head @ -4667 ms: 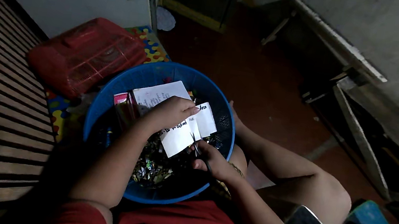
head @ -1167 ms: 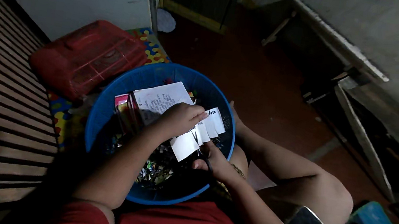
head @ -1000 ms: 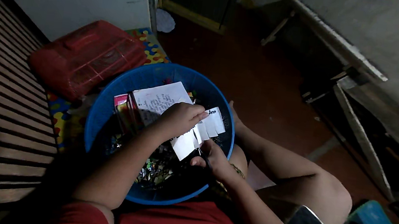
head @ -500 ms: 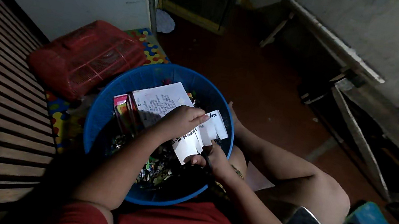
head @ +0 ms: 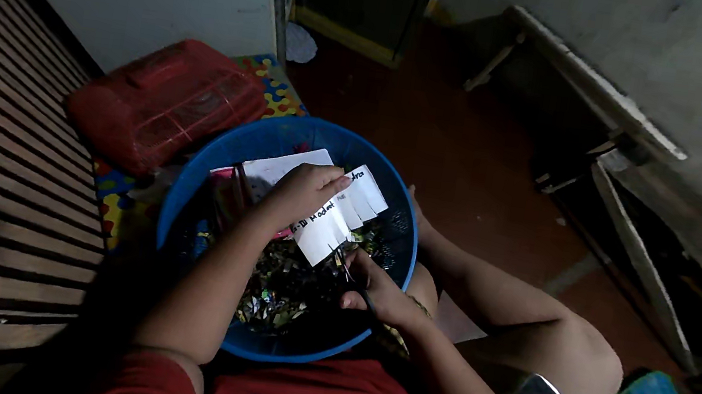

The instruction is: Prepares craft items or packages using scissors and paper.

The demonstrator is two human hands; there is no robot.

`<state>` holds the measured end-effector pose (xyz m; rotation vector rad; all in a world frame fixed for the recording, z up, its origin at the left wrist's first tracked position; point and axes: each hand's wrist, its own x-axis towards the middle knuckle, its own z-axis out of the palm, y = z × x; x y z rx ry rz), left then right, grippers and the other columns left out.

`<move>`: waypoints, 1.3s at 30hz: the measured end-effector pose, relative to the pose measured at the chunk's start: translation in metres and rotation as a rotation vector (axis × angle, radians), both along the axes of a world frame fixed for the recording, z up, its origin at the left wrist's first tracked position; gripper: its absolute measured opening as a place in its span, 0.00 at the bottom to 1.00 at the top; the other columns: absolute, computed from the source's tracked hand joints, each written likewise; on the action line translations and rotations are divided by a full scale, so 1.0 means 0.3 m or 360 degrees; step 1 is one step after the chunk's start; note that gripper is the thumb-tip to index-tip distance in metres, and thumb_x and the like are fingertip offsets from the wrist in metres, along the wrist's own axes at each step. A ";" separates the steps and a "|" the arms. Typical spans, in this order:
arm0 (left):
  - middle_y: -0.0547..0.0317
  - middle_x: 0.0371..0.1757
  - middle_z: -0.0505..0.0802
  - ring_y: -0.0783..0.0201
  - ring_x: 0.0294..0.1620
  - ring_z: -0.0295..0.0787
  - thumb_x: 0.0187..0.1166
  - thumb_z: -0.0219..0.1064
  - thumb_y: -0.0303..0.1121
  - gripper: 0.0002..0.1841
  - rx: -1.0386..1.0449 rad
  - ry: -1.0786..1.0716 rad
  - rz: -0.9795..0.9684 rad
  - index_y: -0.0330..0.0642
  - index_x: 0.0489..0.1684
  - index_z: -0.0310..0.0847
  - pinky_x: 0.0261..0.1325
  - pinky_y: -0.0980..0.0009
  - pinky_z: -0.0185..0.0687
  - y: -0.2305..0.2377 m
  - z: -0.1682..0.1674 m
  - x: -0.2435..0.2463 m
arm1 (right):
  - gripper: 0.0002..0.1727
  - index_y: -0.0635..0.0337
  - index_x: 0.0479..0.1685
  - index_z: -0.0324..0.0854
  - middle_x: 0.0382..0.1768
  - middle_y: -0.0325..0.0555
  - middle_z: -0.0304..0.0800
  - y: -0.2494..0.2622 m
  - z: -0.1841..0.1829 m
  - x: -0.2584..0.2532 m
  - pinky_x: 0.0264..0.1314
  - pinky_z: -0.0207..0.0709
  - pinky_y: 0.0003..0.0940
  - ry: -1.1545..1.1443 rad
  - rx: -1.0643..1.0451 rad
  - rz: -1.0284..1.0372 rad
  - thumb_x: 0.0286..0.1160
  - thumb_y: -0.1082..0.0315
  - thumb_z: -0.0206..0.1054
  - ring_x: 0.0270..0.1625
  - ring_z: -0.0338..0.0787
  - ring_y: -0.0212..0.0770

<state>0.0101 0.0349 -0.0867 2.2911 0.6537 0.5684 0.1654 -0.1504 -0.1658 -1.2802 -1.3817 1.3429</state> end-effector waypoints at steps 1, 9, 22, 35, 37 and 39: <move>0.53 0.21 0.81 0.58 0.22 0.77 0.93 0.54 0.44 0.21 0.0010 0.0030 -0.0008 0.39 0.31 0.80 0.27 0.57 0.74 -0.013 0.000 0.004 | 0.51 0.60 0.58 0.69 0.35 0.32 0.83 -0.001 0.002 -0.001 0.41 0.81 0.25 -0.0007 -0.0002 -0.0016 0.47 0.26 0.80 0.35 0.84 0.24; 0.57 0.18 0.79 0.62 0.18 0.74 0.93 0.55 0.43 0.21 0.0066 0.0063 -0.0097 0.41 0.29 0.80 0.23 0.62 0.72 -0.063 0.003 0.031 | 0.48 0.59 0.54 0.71 0.31 0.30 0.82 -0.006 -0.002 -0.004 0.38 0.80 0.23 -0.0027 0.0050 -0.0071 0.47 0.27 0.80 0.32 0.83 0.23; 0.56 0.18 0.79 0.61 0.17 0.75 0.93 0.55 0.43 0.21 0.0100 0.0059 -0.0055 0.41 0.29 0.80 0.21 0.62 0.72 -0.061 0.009 0.018 | 0.50 0.60 0.57 0.70 0.33 0.32 0.84 -0.002 -0.004 -0.002 0.38 0.81 0.24 0.0014 -0.0009 -0.0044 0.47 0.26 0.80 0.33 0.84 0.23; 0.56 0.19 0.79 0.61 0.18 0.75 0.93 0.55 0.42 0.20 0.0094 0.0029 -0.0066 0.40 0.28 0.79 0.23 0.61 0.72 -0.062 0.000 0.029 | 0.47 0.59 0.55 0.71 0.33 0.32 0.82 -0.005 -0.008 0.002 0.38 0.80 0.24 0.0066 0.0058 -0.0028 0.50 0.27 0.80 0.33 0.83 0.24; 0.56 0.19 0.79 0.61 0.19 0.75 0.93 0.55 0.42 0.20 0.0119 0.0047 -0.0084 0.40 0.29 0.80 0.24 0.61 0.73 -0.059 -0.010 0.039 | 0.45 0.59 0.52 0.72 0.30 0.30 0.82 -0.012 0.003 -0.006 0.37 0.79 0.23 0.0021 0.0060 -0.0108 0.48 0.30 0.82 0.32 0.82 0.23; 0.56 0.19 0.79 0.60 0.19 0.75 0.93 0.55 0.42 0.20 0.0139 0.0057 -0.0069 0.40 0.29 0.80 0.24 0.60 0.73 -0.057 -0.017 0.040 | 0.41 0.59 0.50 0.73 0.29 0.30 0.83 -0.017 0.010 -0.012 0.36 0.80 0.22 -0.0012 0.0060 -0.0200 0.47 0.37 0.86 0.30 0.83 0.22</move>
